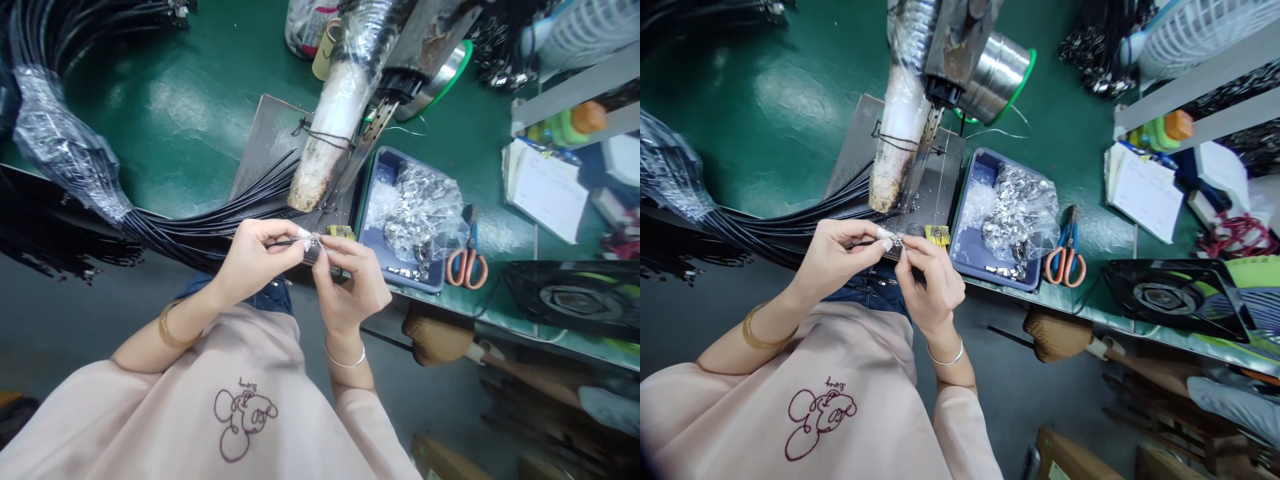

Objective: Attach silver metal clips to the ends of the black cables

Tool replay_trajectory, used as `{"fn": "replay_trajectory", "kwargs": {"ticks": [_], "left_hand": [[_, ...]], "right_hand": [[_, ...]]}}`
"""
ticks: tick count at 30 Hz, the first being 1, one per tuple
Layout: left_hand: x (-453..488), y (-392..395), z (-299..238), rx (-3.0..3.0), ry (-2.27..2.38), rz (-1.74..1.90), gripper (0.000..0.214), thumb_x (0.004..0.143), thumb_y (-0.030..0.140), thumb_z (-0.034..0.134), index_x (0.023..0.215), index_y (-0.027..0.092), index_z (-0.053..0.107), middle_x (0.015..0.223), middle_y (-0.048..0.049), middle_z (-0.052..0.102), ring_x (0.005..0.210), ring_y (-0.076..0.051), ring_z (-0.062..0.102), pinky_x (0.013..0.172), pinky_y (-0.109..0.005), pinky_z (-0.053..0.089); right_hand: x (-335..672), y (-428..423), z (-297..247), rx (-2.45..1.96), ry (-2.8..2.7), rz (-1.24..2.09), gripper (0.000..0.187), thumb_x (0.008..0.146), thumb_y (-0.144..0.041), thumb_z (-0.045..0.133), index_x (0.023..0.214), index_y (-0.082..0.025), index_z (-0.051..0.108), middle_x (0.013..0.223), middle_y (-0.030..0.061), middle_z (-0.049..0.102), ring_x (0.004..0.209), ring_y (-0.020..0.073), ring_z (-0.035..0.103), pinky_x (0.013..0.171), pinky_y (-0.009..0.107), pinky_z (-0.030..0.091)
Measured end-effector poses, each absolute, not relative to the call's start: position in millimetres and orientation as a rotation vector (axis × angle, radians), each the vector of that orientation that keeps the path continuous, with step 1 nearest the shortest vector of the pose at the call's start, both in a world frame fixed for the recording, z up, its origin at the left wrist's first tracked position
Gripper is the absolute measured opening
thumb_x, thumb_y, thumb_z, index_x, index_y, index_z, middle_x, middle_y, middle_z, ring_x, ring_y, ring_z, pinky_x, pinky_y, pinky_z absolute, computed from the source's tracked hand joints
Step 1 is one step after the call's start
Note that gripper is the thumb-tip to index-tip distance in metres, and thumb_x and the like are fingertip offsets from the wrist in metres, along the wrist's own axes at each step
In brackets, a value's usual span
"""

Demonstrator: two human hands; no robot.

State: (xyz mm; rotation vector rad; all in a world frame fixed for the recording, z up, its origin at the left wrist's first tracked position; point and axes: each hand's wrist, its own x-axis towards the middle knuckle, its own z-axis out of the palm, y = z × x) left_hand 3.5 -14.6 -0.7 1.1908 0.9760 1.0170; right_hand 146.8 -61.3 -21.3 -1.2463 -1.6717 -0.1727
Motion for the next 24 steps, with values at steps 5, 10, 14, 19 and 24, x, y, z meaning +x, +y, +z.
{"fn": "replay_trajectory", "kwargs": {"ticks": [5,10,14,19,24], "left_hand": [[7.6,-9.8,0.9,1.197,0.984,1.021,0.010,0.070,0.018,0.066,0.065,0.011,0.071,0.055,0.0044,0.051,0.048,-0.003,0.029,0.041,-0.015,0.019],[9.7,-9.0,-2.0,1.265,1.022,1.037,0.011,0.072,0.018,0.065,0.067,0.010,0.070,0.052,0.0058,0.044,0.048,-0.003,0.028,0.041,-0.014,0.021],[9.3,-9.3,-1.0,1.323,1.030,1.069,0.012,0.075,0.019,0.065,0.069,0.010,0.071,0.052,0.0067,0.041,0.048,-0.003,0.027,0.041,-0.014,0.021],[7.4,-9.4,1.2,1.387,1.030,1.096,0.011,0.075,0.018,0.065,0.071,0.011,0.071,0.052,0.0066,0.044,0.046,-0.002,0.027,0.040,-0.015,0.020],[4.7,-9.8,1.6,1.351,1.057,0.983,0.012,0.075,0.019,0.063,0.071,0.010,0.071,0.051,0.0057,0.043,0.048,-0.004,0.028,0.041,-0.015,0.021]], "right_hand": [[146.9,-58.2,-23.7,-1.256,-1.647,-0.116,0.017,0.089,-0.007,0.070,0.091,-0.023,0.063,0.095,0.0024,0.079,0.087,0.0159,0.077,0.080,0.031,0.062],[148.1,-55.5,-25.3,-1.254,-1.632,-0.094,0.018,0.088,-0.006,0.070,0.091,-0.023,0.064,0.093,0.0021,0.079,0.086,0.0154,0.076,0.079,0.030,0.062],[148.2,-54.0,-23.5,-1.262,-1.622,-0.098,0.018,0.087,-0.007,0.072,0.091,-0.023,0.065,0.094,0.0017,0.079,0.086,0.0155,0.076,0.079,0.030,0.063],[146.9,-56.6,-20.9,-1.272,-1.632,-0.091,0.018,0.086,-0.007,0.073,0.091,-0.022,0.065,0.097,0.0036,0.079,0.089,0.0160,0.076,0.079,0.029,0.064],[148.5,-62.4,-22.0,-1.262,-1.698,-0.136,0.018,0.087,-0.008,0.072,0.088,-0.022,0.062,0.098,0.0052,0.080,0.087,0.0149,0.077,0.077,0.025,0.065]]}}
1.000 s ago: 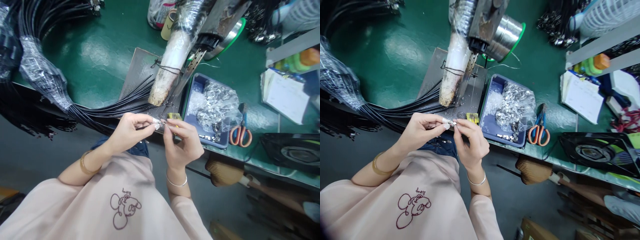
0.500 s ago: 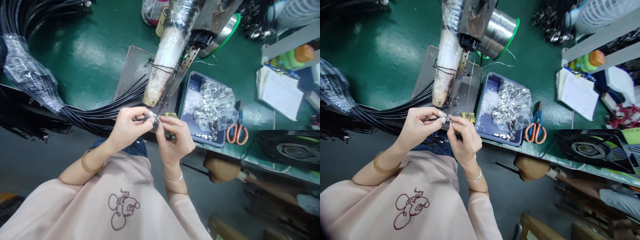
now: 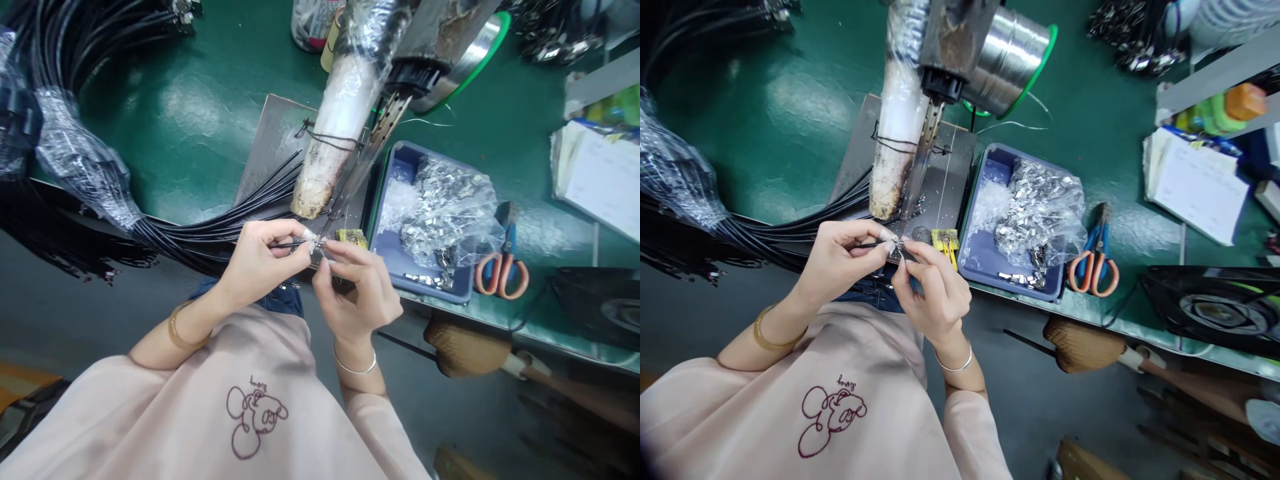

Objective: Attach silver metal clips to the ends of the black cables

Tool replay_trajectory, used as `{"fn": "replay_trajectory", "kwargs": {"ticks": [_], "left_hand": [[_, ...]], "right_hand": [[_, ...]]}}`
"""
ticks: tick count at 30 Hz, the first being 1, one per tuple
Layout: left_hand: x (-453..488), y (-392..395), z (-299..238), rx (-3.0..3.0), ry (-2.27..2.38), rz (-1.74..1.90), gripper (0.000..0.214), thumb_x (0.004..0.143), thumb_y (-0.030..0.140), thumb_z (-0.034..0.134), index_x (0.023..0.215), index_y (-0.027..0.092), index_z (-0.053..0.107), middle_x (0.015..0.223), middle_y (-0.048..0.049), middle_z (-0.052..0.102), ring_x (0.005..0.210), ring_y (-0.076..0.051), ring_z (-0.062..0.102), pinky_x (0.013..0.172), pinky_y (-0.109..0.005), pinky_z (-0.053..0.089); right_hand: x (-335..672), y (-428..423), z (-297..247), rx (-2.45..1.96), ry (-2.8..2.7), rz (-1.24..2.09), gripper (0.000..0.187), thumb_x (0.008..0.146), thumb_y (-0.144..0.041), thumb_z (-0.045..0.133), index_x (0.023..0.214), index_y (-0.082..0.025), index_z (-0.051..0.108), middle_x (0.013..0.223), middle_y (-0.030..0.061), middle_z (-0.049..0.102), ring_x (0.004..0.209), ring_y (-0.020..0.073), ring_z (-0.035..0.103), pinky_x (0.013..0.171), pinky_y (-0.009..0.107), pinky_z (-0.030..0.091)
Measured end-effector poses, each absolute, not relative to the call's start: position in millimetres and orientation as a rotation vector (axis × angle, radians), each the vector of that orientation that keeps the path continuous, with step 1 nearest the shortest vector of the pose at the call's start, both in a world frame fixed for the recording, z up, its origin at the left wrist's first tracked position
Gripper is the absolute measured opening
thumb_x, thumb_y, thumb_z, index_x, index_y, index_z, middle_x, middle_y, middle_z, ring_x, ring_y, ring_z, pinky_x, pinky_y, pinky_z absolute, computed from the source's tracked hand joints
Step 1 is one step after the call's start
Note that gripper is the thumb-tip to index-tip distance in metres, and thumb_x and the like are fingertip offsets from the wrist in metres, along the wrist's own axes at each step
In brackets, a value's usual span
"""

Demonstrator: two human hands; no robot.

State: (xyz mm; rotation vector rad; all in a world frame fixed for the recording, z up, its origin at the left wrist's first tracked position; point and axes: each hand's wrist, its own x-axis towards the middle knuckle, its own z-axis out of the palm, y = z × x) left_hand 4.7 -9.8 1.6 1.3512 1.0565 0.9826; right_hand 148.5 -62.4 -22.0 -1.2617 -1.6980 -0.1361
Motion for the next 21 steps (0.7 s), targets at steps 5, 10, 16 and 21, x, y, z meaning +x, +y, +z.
{"fn": "replay_trajectory", "kwargs": {"ticks": [5,10,16,21], "left_hand": [[3.2,-11.9,0.6,1.330,1.039,0.917,0.013,0.077,0.020,0.064,0.074,0.010,0.072,0.053,0.0057,0.042,0.049,-0.005,0.027,0.043,-0.017,0.020],[0.0,-16.2,-2.6,1.348,0.960,0.896,0.012,0.080,0.019,0.064,0.078,0.011,0.073,0.055,0.0041,0.047,0.051,-0.007,0.037,0.048,-0.020,0.030],[-4.4,-25.3,-8.0,1.473,0.964,0.932,0.013,0.082,0.017,0.062,0.078,0.011,0.072,0.060,0.0011,0.057,0.053,-0.007,0.041,0.049,-0.020,0.034],[-7.8,-27.7,-11.1,1.592,0.896,0.907,0.014,0.085,0.015,0.061,0.081,0.012,0.074,0.061,0.0019,0.059,0.052,-0.006,0.039,0.047,-0.018,0.032]], "right_hand": [[153.0,-64.5,-21.2,-1.266,-1.722,-0.099,0.016,0.089,-0.009,0.071,0.089,-0.022,0.062,0.096,0.0036,0.080,0.087,0.0146,0.077,0.079,0.026,0.064],[158.8,-73.9,-23.6,-1.255,-1.504,0.124,0.013,0.095,-0.014,0.066,0.102,-0.024,0.063,0.089,-0.0012,0.077,0.072,0.0129,0.075,0.060,0.023,0.058],[159.0,-77.3,-16.2,-1.459,-1.746,-0.004,0.002,0.096,-0.024,0.067,0.096,-0.022,0.067,0.058,-0.0096,0.057,0.044,0.0060,0.052,0.047,0.020,0.040],[151.2,-74.3,-9.7,-1.448,-1.866,-0.049,0.014,0.097,-0.018,0.061,0.083,-0.021,0.061,0.056,-0.0096,0.054,0.044,0.0047,0.047,0.049,0.020,0.036]]}}
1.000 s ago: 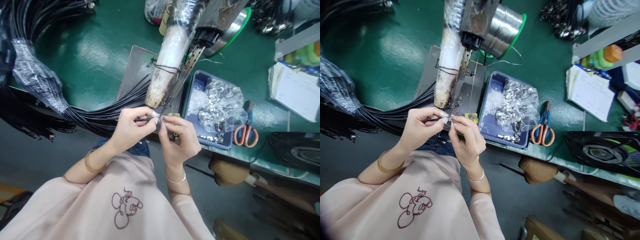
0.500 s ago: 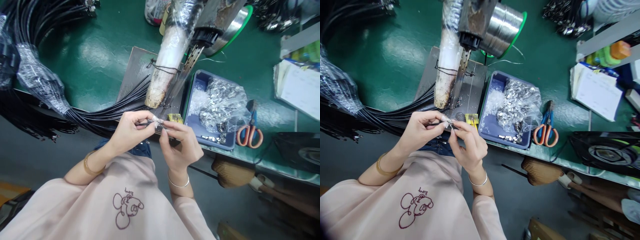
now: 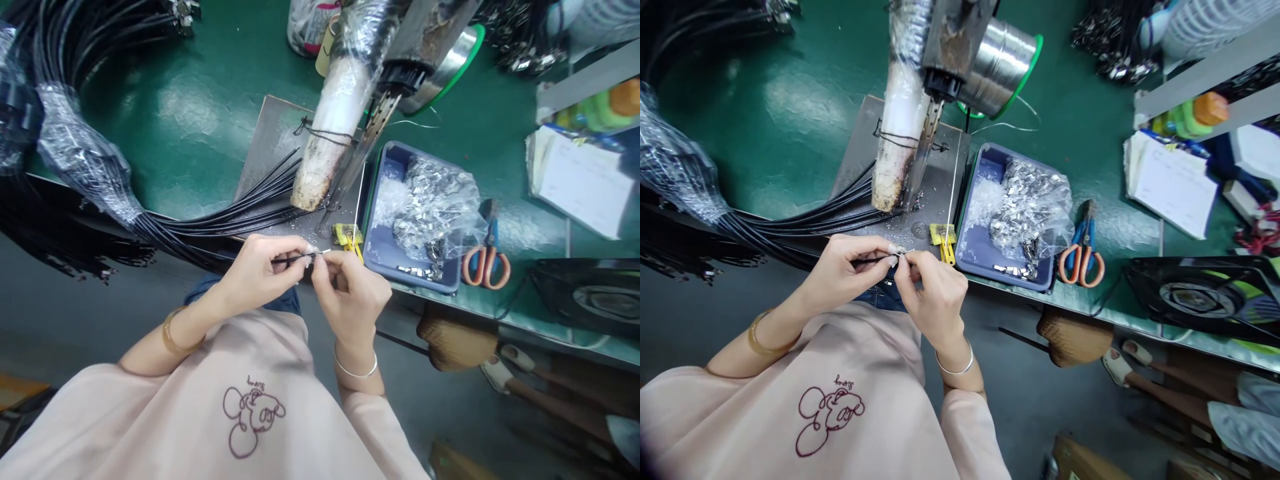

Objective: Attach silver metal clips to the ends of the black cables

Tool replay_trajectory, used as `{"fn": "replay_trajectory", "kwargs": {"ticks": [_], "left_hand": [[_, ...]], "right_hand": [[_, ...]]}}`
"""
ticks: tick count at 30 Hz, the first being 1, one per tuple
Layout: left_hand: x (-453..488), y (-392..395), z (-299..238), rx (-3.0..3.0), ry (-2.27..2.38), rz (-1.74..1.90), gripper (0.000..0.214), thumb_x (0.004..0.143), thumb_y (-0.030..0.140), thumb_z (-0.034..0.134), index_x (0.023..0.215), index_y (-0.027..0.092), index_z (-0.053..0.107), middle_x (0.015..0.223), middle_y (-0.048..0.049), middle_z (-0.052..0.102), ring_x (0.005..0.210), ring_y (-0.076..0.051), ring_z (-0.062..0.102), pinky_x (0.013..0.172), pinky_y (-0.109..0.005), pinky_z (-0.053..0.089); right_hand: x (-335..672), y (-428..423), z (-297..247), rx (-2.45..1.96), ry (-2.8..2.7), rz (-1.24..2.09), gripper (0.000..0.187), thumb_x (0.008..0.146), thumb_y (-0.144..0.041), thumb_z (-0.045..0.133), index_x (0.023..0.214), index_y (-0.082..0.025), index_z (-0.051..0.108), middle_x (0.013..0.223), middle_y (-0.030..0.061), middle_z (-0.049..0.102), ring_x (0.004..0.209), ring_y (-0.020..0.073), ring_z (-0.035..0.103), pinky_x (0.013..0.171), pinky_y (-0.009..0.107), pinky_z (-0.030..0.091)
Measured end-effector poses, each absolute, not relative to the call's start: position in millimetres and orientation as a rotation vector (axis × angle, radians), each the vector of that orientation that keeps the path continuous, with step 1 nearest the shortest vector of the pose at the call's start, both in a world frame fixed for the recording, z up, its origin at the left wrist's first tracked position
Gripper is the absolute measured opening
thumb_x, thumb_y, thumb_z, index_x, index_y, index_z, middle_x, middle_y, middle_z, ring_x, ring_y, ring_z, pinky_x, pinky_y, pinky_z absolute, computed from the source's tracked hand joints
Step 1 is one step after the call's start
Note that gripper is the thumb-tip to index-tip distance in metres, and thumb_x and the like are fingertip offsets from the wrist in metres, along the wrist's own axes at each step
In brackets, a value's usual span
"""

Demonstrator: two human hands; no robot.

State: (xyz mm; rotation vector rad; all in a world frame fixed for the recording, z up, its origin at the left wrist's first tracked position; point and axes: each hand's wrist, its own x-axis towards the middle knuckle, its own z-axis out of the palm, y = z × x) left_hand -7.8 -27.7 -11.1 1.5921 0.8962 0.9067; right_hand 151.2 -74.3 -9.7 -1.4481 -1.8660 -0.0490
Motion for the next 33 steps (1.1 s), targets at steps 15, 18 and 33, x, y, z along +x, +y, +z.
{"fn": "replay_trajectory", "kwargs": {"ticks": [15,18,33], "left_hand": [[-35.1,-14.6,-15.4,1.386,0.317,0.242,0.011,0.082,0.015,0.074,0.076,0.014,0.082,0.051,0.0012,0.059,0.045,-0.007,0.043,0.044,-0.019,0.032],[-36.1,-13.4,-17.7,1.364,0.308,0.253,0.011,0.082,0.016,0.074,0.075,0.014,0.082,0.054,-0.0003,0.063,0.047,-0.008,0.047,0.046,-0.019,0.037],[-10.7,-18.6,-7.8,1.123,0.799,0.765,0.007,0.070,0.018,0.073,0.075,0.014,0.070,0.057,0.0036,0.059,0.051,-0.007,0.049,0.050,-0.017,0.041]], "right_hand": [[251.3,-33.5,-8.3,-1.952,-1.703,-0.022,0.017,0.087,-0.035,0.064,0.079,-0.021,0.070,0.078,0.0027,0.073,0.059,0.0148,0.054,0.064,0.031,0.044],[254.4,-25.6,-9.7,-2.011,-1.726,0.068,0.013,0.084,-0.032,0.066,0.076,-0.021,0.068,0.077,0.0029,0.073,0.058,0.0153,0.053,0.065,0.031,0.042],[229.0,-58.0,-1.3,-1.796,-1.379,-0.097,0.010,0.084,-0.028,0.068,0.076,-0.022,0.068,0.054,-0.0061,0.050,0.044,0.0104,0.037,0.051,0.028,0.035]]}}
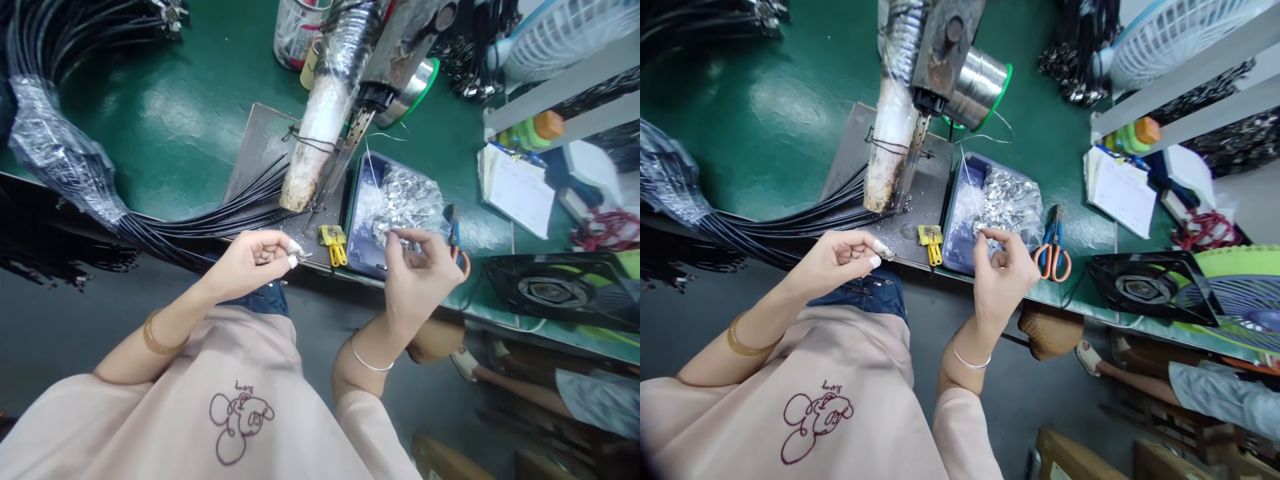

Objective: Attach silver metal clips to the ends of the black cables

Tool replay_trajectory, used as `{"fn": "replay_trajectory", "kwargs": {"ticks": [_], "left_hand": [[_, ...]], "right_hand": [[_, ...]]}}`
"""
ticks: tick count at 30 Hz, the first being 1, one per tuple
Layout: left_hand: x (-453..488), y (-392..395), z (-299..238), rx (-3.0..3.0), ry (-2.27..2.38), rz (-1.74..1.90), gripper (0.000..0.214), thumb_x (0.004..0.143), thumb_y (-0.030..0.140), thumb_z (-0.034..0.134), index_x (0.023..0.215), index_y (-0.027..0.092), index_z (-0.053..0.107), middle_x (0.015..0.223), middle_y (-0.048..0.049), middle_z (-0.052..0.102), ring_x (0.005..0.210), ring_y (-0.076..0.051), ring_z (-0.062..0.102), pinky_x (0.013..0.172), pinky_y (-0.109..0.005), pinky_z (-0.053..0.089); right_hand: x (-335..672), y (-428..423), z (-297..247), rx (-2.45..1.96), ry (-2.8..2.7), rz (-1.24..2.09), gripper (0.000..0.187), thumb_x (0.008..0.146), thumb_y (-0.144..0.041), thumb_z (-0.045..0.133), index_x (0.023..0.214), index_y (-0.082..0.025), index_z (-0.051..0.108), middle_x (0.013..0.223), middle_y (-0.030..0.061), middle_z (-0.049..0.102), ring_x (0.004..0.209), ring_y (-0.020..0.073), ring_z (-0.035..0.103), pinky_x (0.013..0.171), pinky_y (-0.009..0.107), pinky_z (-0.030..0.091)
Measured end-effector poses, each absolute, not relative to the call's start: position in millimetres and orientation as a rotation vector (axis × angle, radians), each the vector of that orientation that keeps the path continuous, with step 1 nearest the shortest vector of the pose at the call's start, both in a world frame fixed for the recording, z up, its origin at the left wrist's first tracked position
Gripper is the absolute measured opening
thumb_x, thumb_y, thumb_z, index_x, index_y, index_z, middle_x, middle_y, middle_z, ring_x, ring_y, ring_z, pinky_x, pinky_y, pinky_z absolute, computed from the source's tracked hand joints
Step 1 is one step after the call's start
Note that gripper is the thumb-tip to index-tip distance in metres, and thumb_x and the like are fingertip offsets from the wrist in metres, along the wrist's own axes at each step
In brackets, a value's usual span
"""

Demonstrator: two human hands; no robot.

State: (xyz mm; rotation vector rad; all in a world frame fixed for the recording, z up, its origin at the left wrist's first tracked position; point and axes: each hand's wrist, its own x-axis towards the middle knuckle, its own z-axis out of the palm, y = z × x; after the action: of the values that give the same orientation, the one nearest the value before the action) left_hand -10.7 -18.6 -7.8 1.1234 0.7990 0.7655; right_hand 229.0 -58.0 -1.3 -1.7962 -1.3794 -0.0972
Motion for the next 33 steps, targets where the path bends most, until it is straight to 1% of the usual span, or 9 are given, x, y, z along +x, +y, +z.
{"fn": "replay_trajectory", "kwargs": {"ticks": [4,8,11,13,15,21,26,30,33], "left_hand": [[-4.2,-24.0,-5.4,1.230,0.927,0.901,0.009,0.072,0.018,0.068,0.065,0.015,0.062,0.055,0.0044,0.054,0.050,-0.006,0.043,0.049,-0.017,0.038],[0.1,-28.3,-4.4,1.313,1.001,0.980,0.011,0.075,0.020,0.066,0.067,0.015,0.061,0.060,0.0032,0.054,0.056,-0.007,0.047,0.054,-0.017,0.043],[1.2,-29.9,-4.1,1.329,1.013,0.989,0.011,0.076,0.020,0.066,0.069,0.015,0.059,0.061,0.0037,0.053,0.055,-0.006,0.046,0.051,-0.016,0.041],[1.4,-30.4,-3.8,1.333,1.011,0.990,0.012,0.077,0.019,0.066,0.069,0.015,0.058,0.060,0.0044,0.051,0.053,-0.006,0.043,0.049,-0.015,0.038],[1.7,-30.6,-3.3,1.339,1.008,0.988,0.012,0.077,0.019,0.066,0.069,0.016,0.057,0.059,0.0054,0.049,0.051,-0.005,0.039,0.047,-0.014,0.035],[2.7,-29.9,-3.8,1.338,1.000,0.975,0.013,0.076,0.019,0.067,0.068,0.017,0.056,0.058,0.0068,0.048,0.049,-0.005,0.034,0.045,-0.016,0.033],[2.3,-29.9,-5.8,1.373,1.001,0.974,0.014,0.078,0.018,0.066,0.068,0.017,0.056,0.060,0.0065,0.047,0.050,-0.005,0.035,0.045,-0.016,0.032],[-0.9,-29.4,-6.3,1.443,0.977,0.961,0.015,0.079,0.016,0.066,0.067,0.016,0.058,0.058,0.0067,0.047,0.050,-0.005,0.035,0.045,-0.017,0.031],[-4.2,-28.5,-6.4,1.446,0.952,0.926,0.011,0.081,0.018,0.067,0.071,0.015,0.067,0.061,0.0027,0.058,0.053,-0.007,0.046,0.050,-0.019,0.039]], "right_hand": [[199.9,-69.8,2.2,-1.547,-1.303,0.128,0.005,0.085,-0.025,0.071,0.081,-0.023,0.072,0.076,0.0007,0.069,0.061,0.0138,0.060,0.052,0.027,0.043],[171.3,-79.1,-0.3,-1.418,-1.450,0.395,0.009,0.088,-0.020,0.072,0.087,-0.025,0.079,0.081,0.0012,0.074,0.071,0.0151,0.067,0.056,0.026,0.049],[157.4,-79.9,-8.6,-1.439,-1.414,0.408,0.012,0.092,-0.020,0.069,0.096,-0.025,0.079,0.087,0.0009,0.076,0.061,0.0108,0.061,0.055,0.025,0.048],[152.5,-79.0,-13.8,-1.484,-1.365,0.404,0.012,0.092,-0.023,0.069,0.100,-0.024,0.078,0.083,-0.0008,0.074,0.049,0.0070,0.049,0.048,0.023,0.042],[150.6,-78.3,-16.6,-1.529,-1.344,0.418,0.013,0.091,-0.027,0.070,0.100,-0.022,0.077,0.077,-0.0025,0.071,0.044,0.0054,0.039,0.043,0.022,0.035],[151.4,-78.9,-15.5,-1.540,-1.370,0.448,0.015,0.091,-0.026,0.068,0.103,-0.022,0.075,0.075,-0.0030,0.071,0.042,0.0048,0.034,0.041,0.021,0.035],[150.6,-79.4,-15.8,-1.534,-1.423,0.417,0.015,0.092,-0.025,0.067,0.104,-0.022,0.075,0.077,-0.0029,0.072,0.041,0.0046,0.034,0.042,0.021,0.039],[152.1,-80.0,-16.9,-1.503,-1.544,0.301,0.014,0.092,-0.021,0.068,0.104,-0.024,0.075,0.075,-0.0047,0.072,0.043,0.0047,0.041,0.047,0.021,0.044],[155.8,-80.1,-17.8,-1.500,-1.587,0.168,0.010,0.092,-0.023,0.071,0.100,-0.026,0.076,0.074,-0.0045,0.072,0.045,0.0060,0.049,0.048,0.022,0.046]]}}
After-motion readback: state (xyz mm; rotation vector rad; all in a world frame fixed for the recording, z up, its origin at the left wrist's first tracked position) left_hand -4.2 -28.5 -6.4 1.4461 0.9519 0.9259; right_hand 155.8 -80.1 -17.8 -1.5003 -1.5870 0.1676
